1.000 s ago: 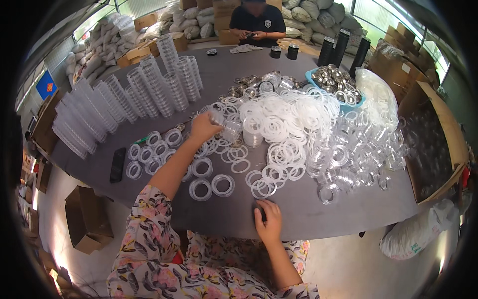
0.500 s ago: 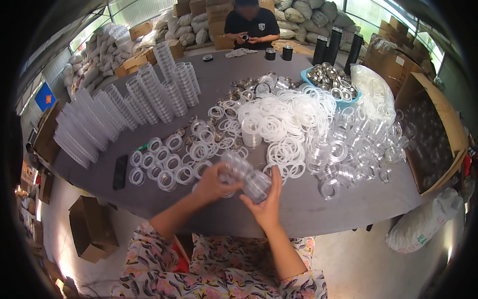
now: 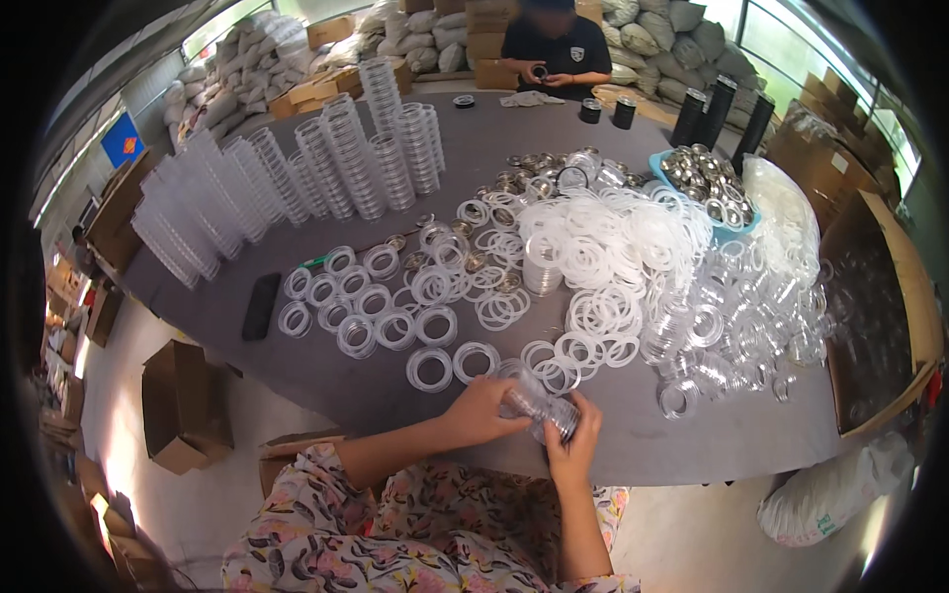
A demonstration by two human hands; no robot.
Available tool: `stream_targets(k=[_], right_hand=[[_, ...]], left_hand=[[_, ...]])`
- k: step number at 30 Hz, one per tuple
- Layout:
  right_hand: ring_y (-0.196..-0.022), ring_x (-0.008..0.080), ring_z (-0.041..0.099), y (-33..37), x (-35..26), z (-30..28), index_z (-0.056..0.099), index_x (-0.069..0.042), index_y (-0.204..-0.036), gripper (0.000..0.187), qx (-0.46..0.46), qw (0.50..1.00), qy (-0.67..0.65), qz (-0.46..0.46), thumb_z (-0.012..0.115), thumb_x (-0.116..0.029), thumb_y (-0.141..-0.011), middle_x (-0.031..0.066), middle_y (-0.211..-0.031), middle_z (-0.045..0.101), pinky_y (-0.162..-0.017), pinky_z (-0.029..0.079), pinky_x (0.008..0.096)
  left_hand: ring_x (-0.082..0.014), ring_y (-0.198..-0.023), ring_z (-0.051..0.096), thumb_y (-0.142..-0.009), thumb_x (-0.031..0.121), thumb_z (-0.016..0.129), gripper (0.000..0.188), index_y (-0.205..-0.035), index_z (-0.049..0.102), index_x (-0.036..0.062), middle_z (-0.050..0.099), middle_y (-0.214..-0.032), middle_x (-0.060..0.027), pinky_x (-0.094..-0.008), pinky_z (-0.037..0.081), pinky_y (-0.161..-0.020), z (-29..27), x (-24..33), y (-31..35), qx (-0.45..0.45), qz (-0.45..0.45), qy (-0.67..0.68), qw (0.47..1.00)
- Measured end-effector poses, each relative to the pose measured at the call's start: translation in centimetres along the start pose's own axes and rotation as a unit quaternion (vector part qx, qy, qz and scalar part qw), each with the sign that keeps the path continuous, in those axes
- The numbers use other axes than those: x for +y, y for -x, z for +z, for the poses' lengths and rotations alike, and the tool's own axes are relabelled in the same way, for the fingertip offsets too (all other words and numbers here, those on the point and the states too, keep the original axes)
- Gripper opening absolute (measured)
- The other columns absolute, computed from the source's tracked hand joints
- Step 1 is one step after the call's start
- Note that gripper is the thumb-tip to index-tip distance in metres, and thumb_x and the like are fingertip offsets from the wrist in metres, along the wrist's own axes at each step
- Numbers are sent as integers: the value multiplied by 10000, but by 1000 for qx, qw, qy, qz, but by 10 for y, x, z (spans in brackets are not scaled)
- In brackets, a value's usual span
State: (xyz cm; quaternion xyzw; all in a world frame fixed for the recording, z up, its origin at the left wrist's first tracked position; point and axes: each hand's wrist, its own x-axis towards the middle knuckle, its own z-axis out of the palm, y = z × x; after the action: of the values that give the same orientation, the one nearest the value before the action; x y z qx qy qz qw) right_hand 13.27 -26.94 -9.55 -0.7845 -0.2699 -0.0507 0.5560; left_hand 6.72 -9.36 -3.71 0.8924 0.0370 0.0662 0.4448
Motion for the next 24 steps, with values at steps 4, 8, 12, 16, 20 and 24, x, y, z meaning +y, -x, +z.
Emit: stream_targets(k=[4, 8, 12, 16, 20, 24], right_hand=[[-1059, 352, 505, 11, 3, -17, 501, -24, -1222, 620, -13, 997, 49, -66, 745, -268, -706, 176, -1175, 525, -953, 358, 447], [-1041, 330, 528, -3, -35, -39, 511, -52, -1227, 688, -87, 961, 231, -125, 781, -245, -625, 134, -1137, 573, -904, 382, 449], [-993, 302, 552, -11, -60, -31, 521, -76, -1235, 740, -147, 930, 333, -57, 792, -262, -572, 114, -1101, 595, -837, 400, 432], [-964, 298, 558, -14, -46, -26, 525, -88, -1238, 724, -140, 927, 348, -32, 769, -284, -584, 107, -1080, 600, -816, 398, 423], [-953, 305, 557, -12, -36, -22, 528, -89, -1228, 674, -64, 949, 297, -90, 733, -276, -614, 112, -1063, 605, -826, 383, 428], [-947, 314, 555, -14, -15, -14, 529, -76, -1218, 639, 26, 974, 209, -84, 708, -273, -637, 120, -1063, 606, -852, 363, 439]], left_hand=[[-305, -905, 560, -751, 273, 677, 362, -998, 539, 47, 603, -835, -100, -474, 328, -916, 9, 4, 2, -40, 50, -92, 994], [-277, -940, 551, -770, 228, 636, 325, -1015, 524, 45, 601, -859, -100, -483, 312, -929, 12, 9, 4, -67, 112, -174, 976], [-273, -941, 538, -789, 227, 602, 259, -968, 532, 52, 598, -856, -95, -483, 302, -930, 22, 14, 6, -33, 172, -174, 969], [-275, -940, 528, -823, 230, 571, 201, -929, 539, 62, 596, -858, -92, -491, 306, -915, 23, 24, 3, -22, 165, -170, 971], [-272, -926, 526, -845, 227, 562, 187, -928, 544, 60, 595, -855, -87, -493, 306, -920, 28, 25, 1, 38, 201, -189, 960], [-255, -913, 526, -829, 258, 595, 203, -887, 568, 66, 593, -829, -73, -509, 311, -950, 28, 35, -14, 91, 270, -201, 937]])
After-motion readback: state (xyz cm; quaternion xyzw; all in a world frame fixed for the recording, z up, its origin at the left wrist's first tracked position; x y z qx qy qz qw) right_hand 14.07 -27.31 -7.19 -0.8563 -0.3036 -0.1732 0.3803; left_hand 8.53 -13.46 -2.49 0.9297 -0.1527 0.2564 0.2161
